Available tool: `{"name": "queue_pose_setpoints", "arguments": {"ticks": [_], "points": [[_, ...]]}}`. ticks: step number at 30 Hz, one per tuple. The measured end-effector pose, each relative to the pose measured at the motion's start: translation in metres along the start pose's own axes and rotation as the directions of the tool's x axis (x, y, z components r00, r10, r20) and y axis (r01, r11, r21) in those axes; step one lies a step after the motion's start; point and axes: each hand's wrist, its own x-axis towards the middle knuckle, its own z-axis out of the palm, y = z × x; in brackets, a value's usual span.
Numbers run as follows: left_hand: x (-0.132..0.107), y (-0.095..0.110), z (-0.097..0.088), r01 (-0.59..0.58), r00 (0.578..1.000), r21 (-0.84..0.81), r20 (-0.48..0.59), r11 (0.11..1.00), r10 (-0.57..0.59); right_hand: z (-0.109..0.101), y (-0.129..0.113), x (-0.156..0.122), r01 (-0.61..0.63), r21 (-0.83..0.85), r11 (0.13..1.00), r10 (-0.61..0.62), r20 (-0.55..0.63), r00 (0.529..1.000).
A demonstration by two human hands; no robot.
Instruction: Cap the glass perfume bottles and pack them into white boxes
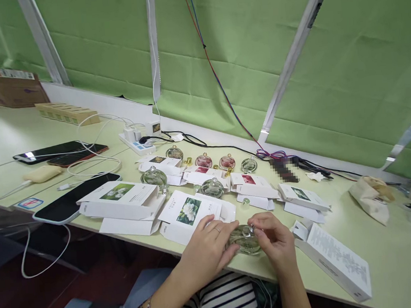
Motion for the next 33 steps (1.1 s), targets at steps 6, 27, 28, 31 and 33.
{"name": "queue_pose_setpoints", "arguments": {"ticks": [6,27,28,31,33], "points": [[-0.001,-0.001,0.002,0.004,1.0,-0.015,0.011,1.0,-0.004,0.002,0.001,0.002,0.046,-0.037,0.998,-0.047,-0.027,0.999],[0.001,-0.001,-0.001,-0.001,1.0,-0.004,-0.007,1.0,0.001,-0.019,-0.008,-0.017,-0.093,-0.326,0.941,0.012,-0.242,0.97],[0.001,-0.001,-0.001,-0.003,1.0,-0.005,-0.009,1.0,0.003,-0.03,-0.007,-0.021,-0.148,-0.449,0.881,0.011,-0.294,0.956],[0.001,-0.002,0.0,-0.013,1.0,-0.006,-0.019,1.0,0.013,-0.078,-0.004,-0.039,-0.341,-0.808,0.48,0.146,-0.31,0.939],[0.0,-0.003,0.0,-0.01,1.0,-0.007,-0.018,1.0,0.01,-0.11,-0.001,-0.05,-0.499,-0.859,0.119,0.343,-0.436,0.832]]}}
